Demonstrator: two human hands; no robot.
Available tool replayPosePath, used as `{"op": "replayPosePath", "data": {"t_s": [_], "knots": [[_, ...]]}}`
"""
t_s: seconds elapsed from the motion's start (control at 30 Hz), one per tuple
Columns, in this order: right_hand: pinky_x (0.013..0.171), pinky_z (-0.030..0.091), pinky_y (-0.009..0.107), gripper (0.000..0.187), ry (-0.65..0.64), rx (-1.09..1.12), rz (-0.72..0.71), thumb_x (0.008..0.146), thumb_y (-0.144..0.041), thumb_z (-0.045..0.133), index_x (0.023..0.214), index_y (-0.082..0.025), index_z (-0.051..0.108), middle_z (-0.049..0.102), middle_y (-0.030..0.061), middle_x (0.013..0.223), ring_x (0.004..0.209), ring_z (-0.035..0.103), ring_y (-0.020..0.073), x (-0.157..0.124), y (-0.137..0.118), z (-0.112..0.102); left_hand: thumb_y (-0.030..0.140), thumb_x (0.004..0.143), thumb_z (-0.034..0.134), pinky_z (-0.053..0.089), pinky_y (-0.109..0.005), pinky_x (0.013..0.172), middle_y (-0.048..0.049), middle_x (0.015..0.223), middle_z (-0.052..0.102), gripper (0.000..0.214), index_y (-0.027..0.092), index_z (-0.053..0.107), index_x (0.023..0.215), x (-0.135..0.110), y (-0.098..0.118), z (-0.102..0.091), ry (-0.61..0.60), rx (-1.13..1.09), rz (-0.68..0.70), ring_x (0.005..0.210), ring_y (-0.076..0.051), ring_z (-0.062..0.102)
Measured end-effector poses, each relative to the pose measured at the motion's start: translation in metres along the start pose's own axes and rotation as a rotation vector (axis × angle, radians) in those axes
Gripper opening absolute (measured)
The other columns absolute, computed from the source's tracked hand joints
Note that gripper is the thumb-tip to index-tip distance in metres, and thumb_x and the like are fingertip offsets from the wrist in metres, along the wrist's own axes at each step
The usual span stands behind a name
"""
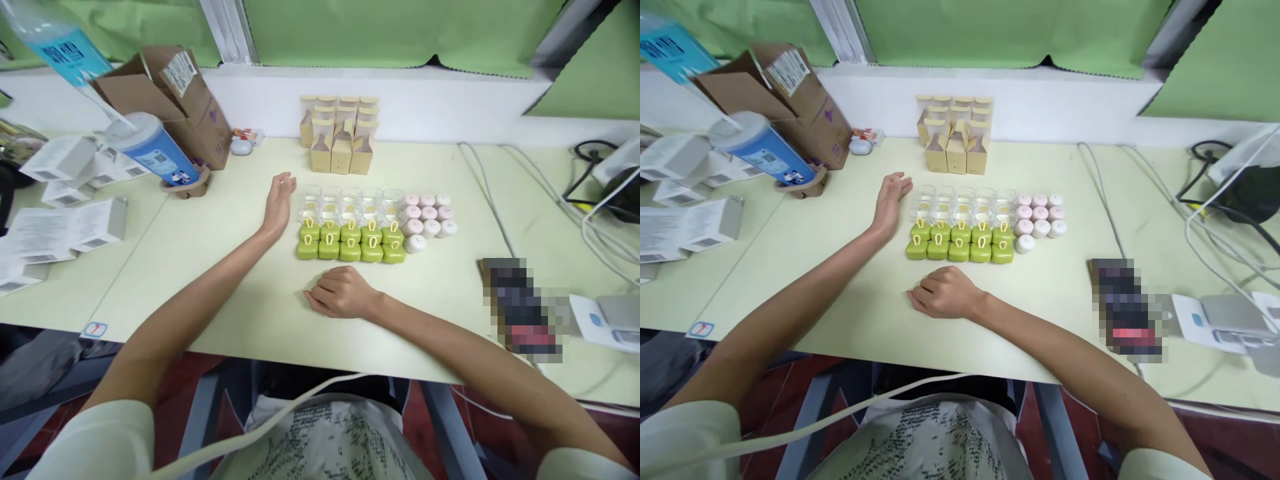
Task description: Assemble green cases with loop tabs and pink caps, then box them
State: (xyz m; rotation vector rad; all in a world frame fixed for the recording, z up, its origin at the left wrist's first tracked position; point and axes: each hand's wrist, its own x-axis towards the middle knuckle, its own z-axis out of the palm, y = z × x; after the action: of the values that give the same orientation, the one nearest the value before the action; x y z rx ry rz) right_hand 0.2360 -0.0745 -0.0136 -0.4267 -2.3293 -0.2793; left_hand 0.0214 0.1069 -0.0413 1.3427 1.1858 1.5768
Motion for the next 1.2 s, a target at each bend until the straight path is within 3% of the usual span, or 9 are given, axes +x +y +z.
{"op": "replayPosePath", "data": {"t_s": [0.23, 0.4, 0.53, 0.67, 0.8, 0.9, 0.97, 1.07, 1.2], "knots": [[0.055, 0.037, 0.03, 0.046, 0.035, 0.054, 0.086, 0.111, -0.023, 0.059, 0.066, -0.023, 0.056, 0.054, -0.0051, 0.056, 0.051, 0.045, 0.0118, -0.003, 0.001, -0.007, 0.08, 0.102, 0.062, 0.053, -0.048, 0.124, -0.0106, 0.113, 0.085, 0.06, 0.026, 0.064, 0.127, -0.014, 0.003, -0.003, 0.0, 0.129, 0.018, 0.126, -0.028, 0.08], [0.052, 0.037, 0.031, 0.046, 0.087, 0.109, 0.147, 0.106, -0.017, 0.064, 0.062, -0.023, 0.052, 0.051, -0.0061, 0.053, 0.048, 0.041, 0.0113, -0.002, 0.001, -0.007, 0.051, 0.103, 0.075, 0.06, -0.036, 0.105, -0.0047, 0.104, 0.079, 0.032, 0.026, 0.061, 0.118, -0.015, 0.0, -0.007, 0.062, 0.173, 0.097, 0.105, -0.02, 0.078], [0.05, 0.037, 0.03, 0.046, 0.15, 0.103, 0.151, 0.102, -0.012, 0.065, 0.061, -0.024, 0.05, 0.05, -0.0062, 0.053, 0.048, 0.042, 0.0107, 0.003, 0.001, -0.017, 0.031, 0.102, 0.076, 0.056, -0.028, 0.086, -0.0008, 0.091, 0.069, 0.015, 0.024, 0.063, 0.1, -0.021, 0.013, -0.005, 0.154, 0.203, 0.168, 0.089, -0.016, 0.069], [0.05, 0.036, 0.031, 0.046, 0.181, -0.014, 0.201, 0.102, -0.017, 0.066, 0.06, -0.025, 0.047, 0.048, -0.0055, 0.052, 0.048, 0.042, 0.0113, 0.001, 0.02, -0.047, 0.018, 0.104, 0.061, 0.045, -0.028, 0.069, 0.0019, 0.071, 0.054, 0.029, 0.023, 0.055, 0.077, -0.034, 0.031, -0.001, 0.162, 0.224, 0.209, 0.068, -0.014, 0.053], [0.055, 0.034, 0.038, 0.053, 0.184, -0.253, 0.589, 0.107, -0.037, 0.053, 0.058, -0.03, 0.035, 0.034, -0.0017, 0.05, 0.048, 0.039, 0.017, -0.028, 0.06, -0.085, 0.012, 0.101, 0.055, 0.034, -0.03, 0.063, 0.0022, 0.061, 0.045, 0.039, 0.022, 0.047, 0.064, -0.043, 0.04, -0.001, 0.116, 0.241, 0.194, 0.06, -0.014, 0.044], [0.068, 0.046, 0.047, 0.044, 0.146, -0.438, 0.865, 0.107, -0.048, 0.049, 0.067, -0.031, 0.052, 0.054, 0.0087, 0.065, 0.067, 0.059, 0.0274, -0.055, 0.083, -0.102, 0.008, 0.096, 0.053, 0.031, -0.031, 0.061, 0.0023, 0.057, 0.043, 0.04, 0.021, 0.045, 0.06, -0.046, 0.041, -0.002, 0.099, 0.233, 0.177, 0.056, -0.013, 0.041], [0.079, 0.052, 0.053, 0.032, 0.161, -0.441, 0.899, 0.108, -0.046, 0.049, 0.089, -0.029, 0.069, 0.065, 0.0153, 0.083, 0.086, 0.067, 0.0345, -0.064, 0.088, -0.105, 0.007, 0.094, 0.054, 0.031, -0.031, 0.06, 0.0025, 0.056, 0.043, 0.039, 0.021, 0.045, 0.059, -0.047, 0.042, -0.003, 0.086, 0.235, 0.17, 0.055, -0.013, 0.039], [0.091, 0.053, 0.059, 0.028, 0.266, -0.367, 0.877, 0.11, -0.038, 0.046, 0.116, -0.026, 0.071, 0.07, 0.0201, 0.1, 0.101, 0.066, 0.0383, -0.062, 0.085, -0.103, 0.004, 0.093, 0.055, 0.031, -0.031, 0.061, 0.003, 0.056, 0.044, 0.039, 0.021, 0.047, 0.059, -0.049, 0.044, -0.004, 0.083, 0.244, 0.173, 0.055, -0.013, 0.04], [0.094, 0.052, 0.061, 0.025, 0.329, -0.317, 0.842, 0.108, -0.03, 0.046, 0.116, -0.027, 0.069, 0.073, 0.0203, 0.107, 0.105, 0.066, 0.0382, -0.054, 0.081, -0.094, -0.001, 0.086, 0.05, 0.031, -0.029, 0.062, 0.0034, 0.056, 0.046, 0.036, 0.021, 0.05, 0.058, -0.049, 0.047, -0.004, 0.086, 0.274, 0.171, 0.056, -0.013, 0.042]]}}
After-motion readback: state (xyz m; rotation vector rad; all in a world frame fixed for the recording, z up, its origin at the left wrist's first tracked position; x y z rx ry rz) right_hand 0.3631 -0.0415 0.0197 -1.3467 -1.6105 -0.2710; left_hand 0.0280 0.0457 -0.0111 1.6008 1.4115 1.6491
